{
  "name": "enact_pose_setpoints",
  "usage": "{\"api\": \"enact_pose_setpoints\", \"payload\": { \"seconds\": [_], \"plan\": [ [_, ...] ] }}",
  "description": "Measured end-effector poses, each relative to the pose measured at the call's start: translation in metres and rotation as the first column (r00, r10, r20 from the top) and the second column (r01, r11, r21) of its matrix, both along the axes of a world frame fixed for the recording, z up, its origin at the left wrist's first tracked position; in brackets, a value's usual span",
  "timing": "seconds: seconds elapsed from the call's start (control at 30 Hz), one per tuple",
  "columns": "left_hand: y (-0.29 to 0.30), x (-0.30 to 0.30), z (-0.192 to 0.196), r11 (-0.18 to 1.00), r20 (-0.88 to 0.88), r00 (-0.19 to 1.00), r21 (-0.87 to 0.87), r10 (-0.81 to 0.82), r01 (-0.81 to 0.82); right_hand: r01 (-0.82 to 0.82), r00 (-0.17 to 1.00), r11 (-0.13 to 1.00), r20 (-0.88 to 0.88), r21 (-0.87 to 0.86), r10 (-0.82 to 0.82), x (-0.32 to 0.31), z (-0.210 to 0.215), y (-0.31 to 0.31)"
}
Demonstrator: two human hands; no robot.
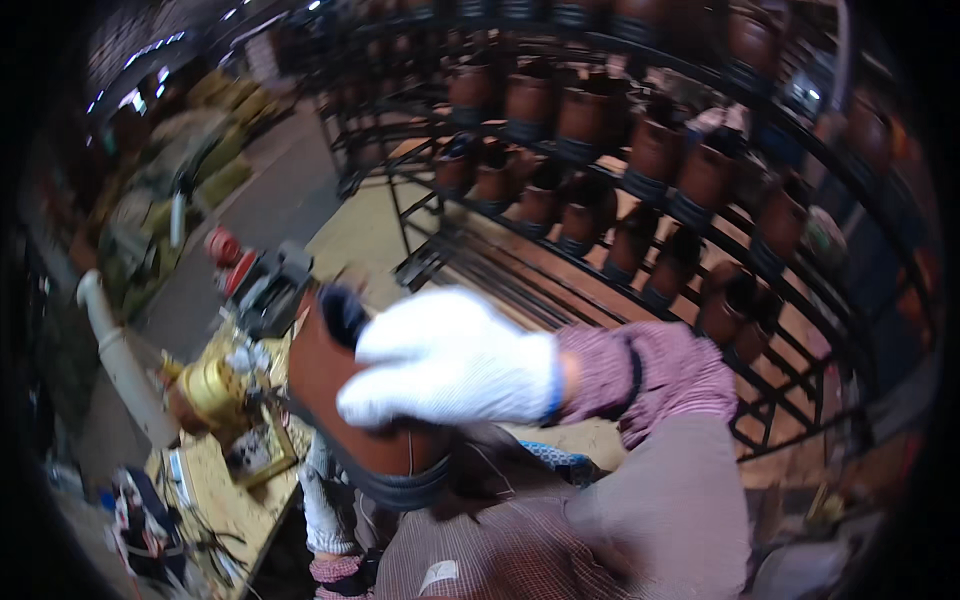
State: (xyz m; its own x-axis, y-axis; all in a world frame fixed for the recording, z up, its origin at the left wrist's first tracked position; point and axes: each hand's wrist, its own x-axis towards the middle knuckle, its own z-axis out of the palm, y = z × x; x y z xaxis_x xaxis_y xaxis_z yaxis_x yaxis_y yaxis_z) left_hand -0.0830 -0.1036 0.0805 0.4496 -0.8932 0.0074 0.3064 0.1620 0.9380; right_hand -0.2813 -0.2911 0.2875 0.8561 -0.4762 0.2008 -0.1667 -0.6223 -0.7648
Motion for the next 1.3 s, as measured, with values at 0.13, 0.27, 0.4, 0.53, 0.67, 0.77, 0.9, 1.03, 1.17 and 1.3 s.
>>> {"api": "enact_pose_setpoints", "payload": {
  "seconds": [0.13,0.27,0.4,0.53,0.67,0.77,0.9,1.03,1.17,1.3],
  "plan": [
    [-0.03,-0.008,-0.016,0.981,-0.127,0.974,-0.075,-0.186,0.178,0.546,0.827,0.598,0.491,-0.586,-0.274,-0.122,0.077,0.049],
    [-0.037,-0.023,-0.024,0.997,-0.17,0.985,0.067,-0.019,0.031,0.301,0.752,-0.436,0.492,-0.848,-0.439,-0.195,0.117,0.016],
    [-0.054,-0.022,-0.012,0.993,-0.117,0.991,0.09,-0.068,0.078,0.067,0.534,-0.634,0.564,-0.77,-0.63,-0.287,0.202,-0.055],
    [-0.063,-0.026,0.002,0.993,-0.126,0.989,0.078,-0.083,0.093,0.347,-0.012,-0.119,0.123,-0.93,-0.992,-0.365,0.269,-0.121],
    [-0.054,-0.028,0.001,0.981,-0.146,0.981,0.161,0.128,-0.104,0.207,-0.121,-0.395,0.377,-0.895,-0.918,-0.334,0.249,-0.184],
    [-0.052,-0.033,0.021,0.934,-0.154,0.973,0.34,0.171,-0.11,0.337,0.279,-0.512,0.603,-0.79,-0.748,-0.322,0.24,-0.228],
    [-0.04,-0.014,-0.015,0.978,-0.194,0.968,0.164,0.162,-0.131,0.529,-0.042,-0.252,0.272,-0.81,-0.961,-0.303,0.236,-0.249],
    [-0.036,-0.021,-0.022,0.977,-0.251,0.956,0.181,0.153,-0.109,0.553,0.074,-0.319,0.427,-0.769,-0.901,-0.275,0.199,-0.21],
    [-0.037,-0.031,-0.019,0.979,-0.322,0.93,0.155,0.176,-0.132,0.558,0.672,-0.277,0.622,-0.782,-0.402,-0.093,0.053,-0.097],
    [-0.03,-0.03,-0.033,0.991,-0.431,0.902,-0.101,0.031,-0.083,0.104,0.943,0.242,0.019,-0.965,-0.331,-0.033,-0.019,0.02]
  ]
}}
